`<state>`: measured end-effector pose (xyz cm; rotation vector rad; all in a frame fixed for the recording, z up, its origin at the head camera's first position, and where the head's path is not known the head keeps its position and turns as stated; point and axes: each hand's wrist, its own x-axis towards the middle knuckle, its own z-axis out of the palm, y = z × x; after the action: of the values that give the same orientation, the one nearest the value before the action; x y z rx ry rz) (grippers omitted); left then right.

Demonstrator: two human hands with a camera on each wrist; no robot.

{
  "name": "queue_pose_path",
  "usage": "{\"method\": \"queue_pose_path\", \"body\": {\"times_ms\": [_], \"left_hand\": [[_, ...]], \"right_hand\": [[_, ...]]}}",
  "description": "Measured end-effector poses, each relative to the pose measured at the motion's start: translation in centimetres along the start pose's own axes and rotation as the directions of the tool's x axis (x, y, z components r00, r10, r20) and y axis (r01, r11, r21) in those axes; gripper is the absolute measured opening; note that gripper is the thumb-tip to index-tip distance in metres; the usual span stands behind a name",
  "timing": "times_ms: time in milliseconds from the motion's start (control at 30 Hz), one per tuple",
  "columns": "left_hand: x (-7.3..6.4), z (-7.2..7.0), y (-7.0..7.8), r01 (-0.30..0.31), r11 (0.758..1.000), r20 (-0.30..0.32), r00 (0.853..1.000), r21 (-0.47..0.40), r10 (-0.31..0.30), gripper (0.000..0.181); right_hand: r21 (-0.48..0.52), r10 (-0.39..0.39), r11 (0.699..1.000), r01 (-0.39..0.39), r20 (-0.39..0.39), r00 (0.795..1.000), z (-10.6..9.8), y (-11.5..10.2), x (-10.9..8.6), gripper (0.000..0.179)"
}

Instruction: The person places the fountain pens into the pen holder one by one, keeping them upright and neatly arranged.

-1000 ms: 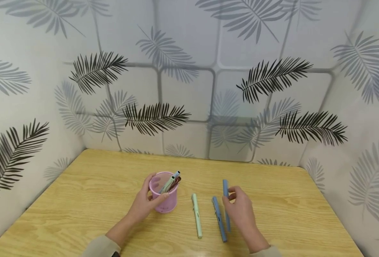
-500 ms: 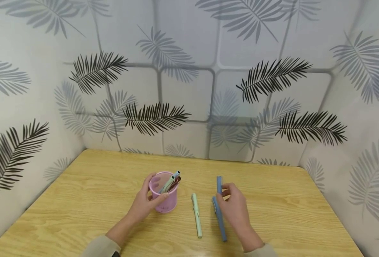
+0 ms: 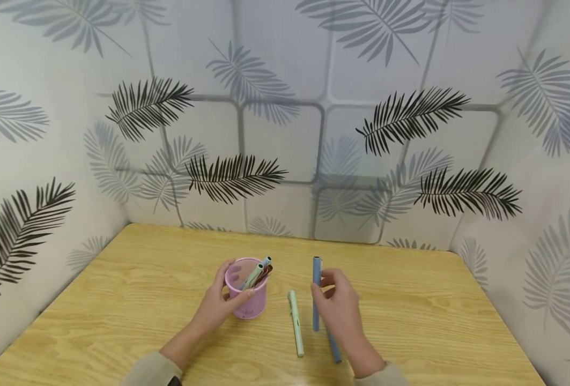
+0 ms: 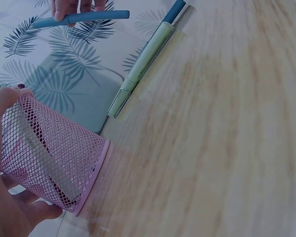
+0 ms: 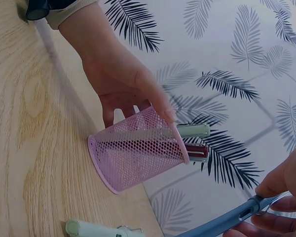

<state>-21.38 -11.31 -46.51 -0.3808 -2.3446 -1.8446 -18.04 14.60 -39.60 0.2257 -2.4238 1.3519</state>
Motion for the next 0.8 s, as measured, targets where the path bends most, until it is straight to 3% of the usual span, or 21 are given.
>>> {"method": "queue_pose_path", "body": {"times_ms": [200,267,433,800], "left_hand": [[-0.8,-0.3,2.5,0.008,1.000,0.024,1.000,-0.013,-0.008,0.082],[-0.8,-0.3,2.5,0.005,1.000,0.022,1.000,-0.021,-0.004,0.082],[-0.1,0.0,0.2,-0.008,1.000,-0.007,1.000,-0.021,0.008,0.084],[-0.2,0.1,0.2,-0.011,1.000,-0.014,1.000,-0.005,0.011,0.084]], "right_hand": [[0.080,-0.046,0.996,0.047,-0.008,0.999,0.6,-1.2,-0.3,0.025],[0.109,-0.056,0.992,0.057,-0.009,0.998,0.8,-1.6,-0.4,0.026],[0.151,-0.072,0.986,0.074,-0.013,0.997,1.4,-2.3,-0.3,0.027],[0.246,-0.102,0.963,0.110,-0.045,0.994,2.7,-3.2,0.1,0.024]]}}
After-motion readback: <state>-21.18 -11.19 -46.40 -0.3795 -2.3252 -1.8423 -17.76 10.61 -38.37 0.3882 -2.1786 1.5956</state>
